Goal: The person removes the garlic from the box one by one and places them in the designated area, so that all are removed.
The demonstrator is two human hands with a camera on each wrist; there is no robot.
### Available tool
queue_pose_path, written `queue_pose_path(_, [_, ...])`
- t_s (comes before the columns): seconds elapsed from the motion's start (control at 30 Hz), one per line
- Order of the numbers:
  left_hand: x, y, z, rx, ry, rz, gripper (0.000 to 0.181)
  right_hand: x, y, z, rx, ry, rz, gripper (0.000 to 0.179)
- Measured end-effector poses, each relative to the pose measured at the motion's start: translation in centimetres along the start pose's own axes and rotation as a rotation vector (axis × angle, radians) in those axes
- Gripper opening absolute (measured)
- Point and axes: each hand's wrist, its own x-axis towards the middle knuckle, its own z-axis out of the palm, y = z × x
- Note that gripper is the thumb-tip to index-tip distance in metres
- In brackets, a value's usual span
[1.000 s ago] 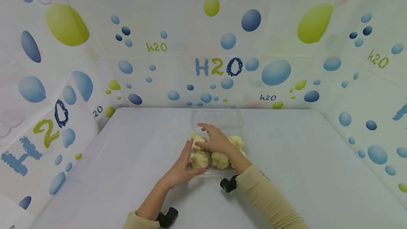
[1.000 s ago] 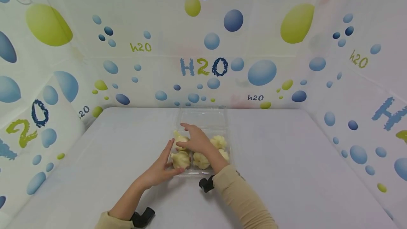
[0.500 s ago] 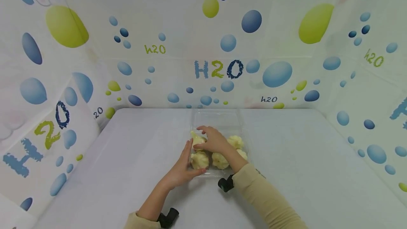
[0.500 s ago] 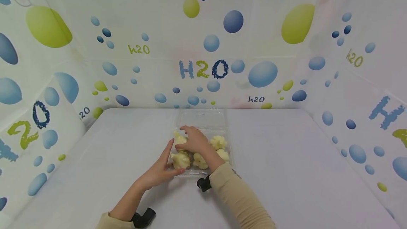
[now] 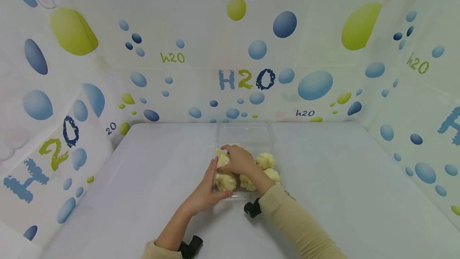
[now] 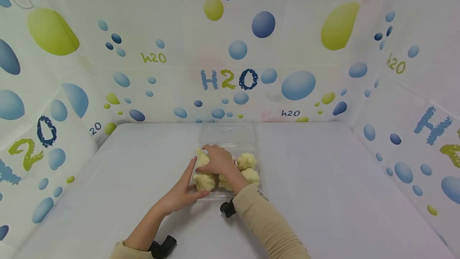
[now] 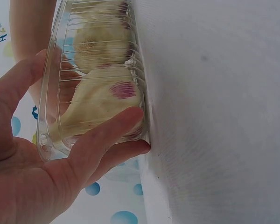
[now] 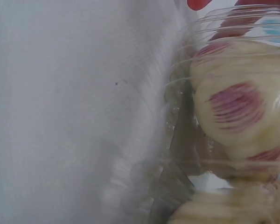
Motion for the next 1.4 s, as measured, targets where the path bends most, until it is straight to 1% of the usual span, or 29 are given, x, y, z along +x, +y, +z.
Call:
queue_pose_path(0.13, [0.0, -0.1, 0.0, -0.008, 0.000, 0.000, 0.101, 0.0, -0.2, 0.0, 0.002, 0.002, 0.010, 0.075])
queue_pose_path(0.37, [0.0, -0.2, 0.0, -0.045, -0.009, 0.006, 0.102, 0.0, -0.2, 0.1, -0.027, 0.012, 0.012, 0.067])
queue_pose_path(0.57, [0.0, -0.3, 0.1, -0.030, -0.008, 0.006, 0.102, -0.1, -0.2, 0.1, -0.014, 0.016, 0.016, 0.064])
queue_pose_path(0.63, [-0.4, 0.5, 0.0, -0.034, -0.005, 0.001, 0.101, -0.1, -0.1, 0.1, 0.000, 0.023, 0.011, 0.064])
queue_pose_path(0.8, [-0.4, 0.5, 0.0, -0.017, 0.000, 0.001, 0.101, -0.1, 0.1, 0.2, 0.043, 0.050, 0.000, 0.064])
queue_pose_path(0.87, [-0.1, -0.4, 0.0, 0.004, 0.002, 0.007, 0.101, -0.2, 0.1, 0.1, 0.062, 0.062, -0.004, 0.064])
queue_pose_path(0.9, [-0.1, -0.5, 0.0, 0.007, 0.001, 0.008, 0.101, -0.2, 0.1, 0.1, 0.068, 0.068, -0.008, 0.064])
queue_pose_path(1.07, [-0.1, -0.6, -0.1, 0.022, -0.011, 0.001, 0.099, -0.1, 0.3, 0.1, 0.106, 0.097, -0.028, 0.066])
queue_pose_path(1.17, [-0.2, -0.6, 0.0, 0.035, -0.018, -0.003, 0.097, -0.2, 0.4, 0.0, 0.147, 0.128, -0.047, 0.067])
queue_pose_path(1.3, [-0.2, -0.3, -0.1, 0.040, -0.019, 0.008, 0.095, -0.5, 0.3, -0.5, 0.202, 0.169, -0.077, 0.068])
queue_pose_path(1.4, [-0.2, -0.2, -0.1, 0.031, -0.015, 0.016, 0.094, -0.7, 0.2, -0.8, 0.215, 0.183, -0.096, 0.067])
